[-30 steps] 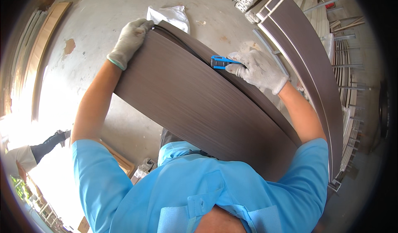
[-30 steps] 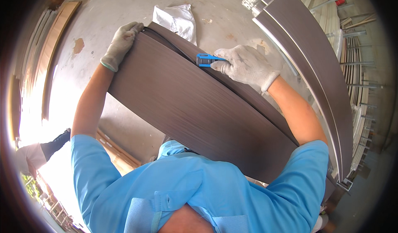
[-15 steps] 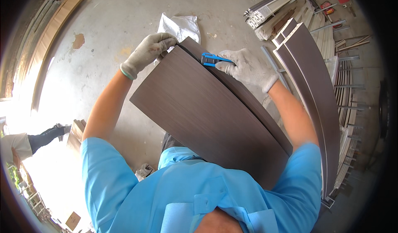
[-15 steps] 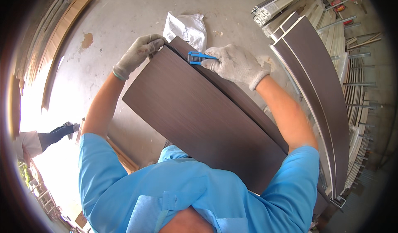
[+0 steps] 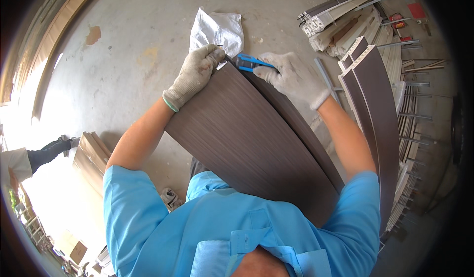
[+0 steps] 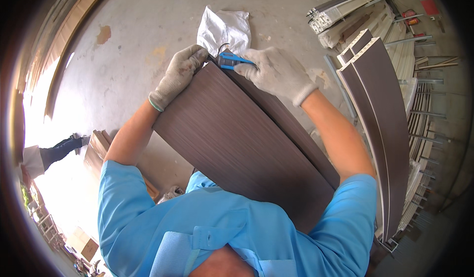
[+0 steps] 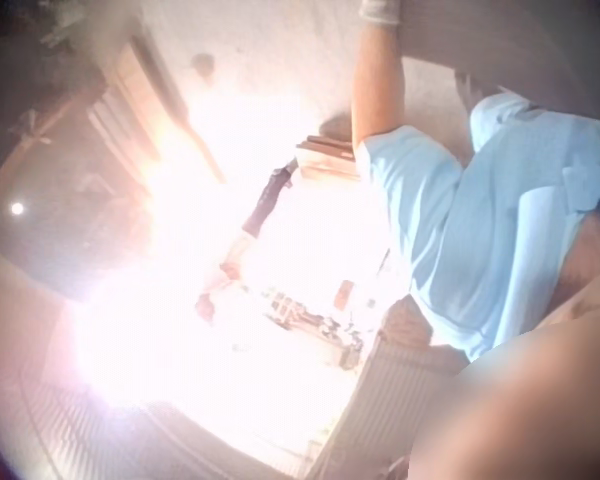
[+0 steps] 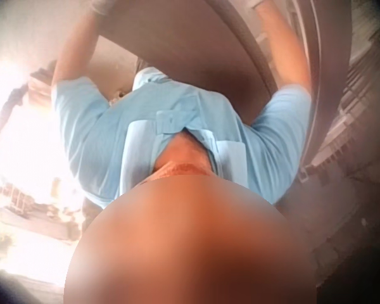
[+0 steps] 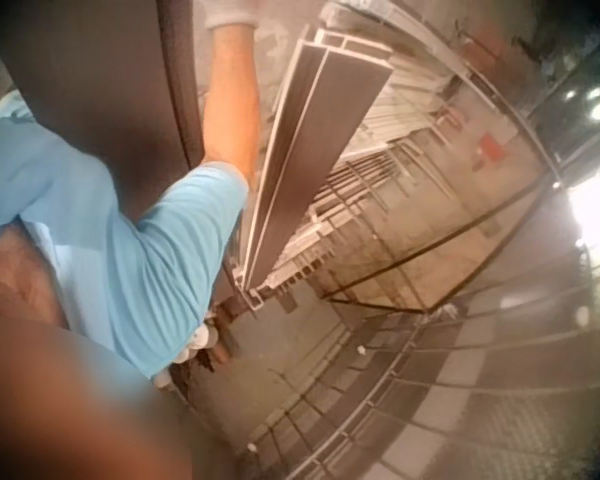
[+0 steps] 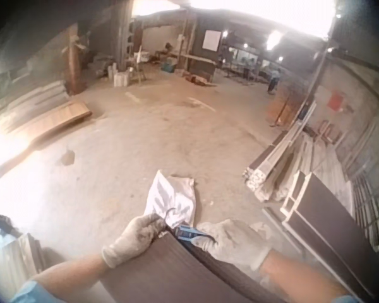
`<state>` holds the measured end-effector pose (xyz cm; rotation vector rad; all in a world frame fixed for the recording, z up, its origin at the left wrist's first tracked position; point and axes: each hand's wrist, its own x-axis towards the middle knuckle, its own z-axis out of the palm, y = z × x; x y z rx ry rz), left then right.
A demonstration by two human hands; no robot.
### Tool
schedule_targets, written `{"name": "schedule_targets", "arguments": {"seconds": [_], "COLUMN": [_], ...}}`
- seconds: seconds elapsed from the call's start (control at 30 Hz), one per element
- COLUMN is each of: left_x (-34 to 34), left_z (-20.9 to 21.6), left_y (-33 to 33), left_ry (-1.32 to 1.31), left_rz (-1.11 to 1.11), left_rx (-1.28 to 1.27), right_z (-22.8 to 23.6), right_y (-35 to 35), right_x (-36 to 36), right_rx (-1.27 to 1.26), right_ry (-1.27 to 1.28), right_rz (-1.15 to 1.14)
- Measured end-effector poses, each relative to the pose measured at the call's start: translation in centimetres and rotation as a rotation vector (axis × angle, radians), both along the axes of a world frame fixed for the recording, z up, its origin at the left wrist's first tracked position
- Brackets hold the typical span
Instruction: The person picks up a large panel, places it on a workbench, and uses a utility knife to cut and remove a protective film from the edge. They then press a flexible trim strip along the panel edge and repeat the process with a second panel.
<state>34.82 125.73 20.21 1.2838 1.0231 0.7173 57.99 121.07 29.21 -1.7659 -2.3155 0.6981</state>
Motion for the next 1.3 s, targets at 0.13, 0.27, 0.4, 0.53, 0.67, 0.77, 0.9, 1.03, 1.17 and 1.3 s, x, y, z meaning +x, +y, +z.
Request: {"name": "schedule_targets", "arguments": {"seconds": [0.13, 0.27, 0.4, 0.53, 0.67, 0.77, 0.9, 1.03, 1.17, 1.3], "left_x": [-0.3, -0.7, -0.6, -0.4, -0.9, -1.7, -2.4, -2.8, -3.1, -3.6], "left_z": [-0.1, 0.2, 0.5, 0.5, 0.4, 0.2, -0.3, -0.2, 0.3, 0.9], "left_y": [0.0, 0.1, -0.1, 0.0, 0.5, 0.5, 1.1, 2.4, 2.6, 2.2], "left_ry": [-0.095, -0.01, -0.031, -0.087, -0.102, 0.1, 0.093, 0.178, 0.103, 0.08], "left_rz": [0.004, -0.022, -0.015, 0.018, -0.068, -0.041, -0.014, -0.088, -0.084, -0.111], "left_rx": [-0.058, -0.056, -0.104, -0.178, -0.102, 0.12, 0.159, 0.178, -0.029, -0.096], "right_z": [-0.3, 0.9, 1.4, -0.2, -0.8, 0.1, 1.1, 1.5, 3.6, 7.1], "right_y": [0.0, -1.7, -1.7, 0.9, 1.6, 0.7, -2.8, -11.8, -26.8, -37.9], "right_x": [-0.1, 0.4, 0.3, -0.2, -1.3, -2.0, 1.0, 8.1, 14.7, 19.2], "right_rx": [0.014, 0.025, -0.042, -0.032, -0.02, -0.01, -0.123, -0.266, -0.084, -0.448], "right_ry": [-0.022, 0.044, 0.014, -0.084, -0.165, -0.092, -0.08, -0.175, -0.155, -0.288], "right_rz": [-0.008, 0.014, 0.001, 0.024, -0.019, -0.019, -0.016, -0.052, -0.223, -0.509]}}
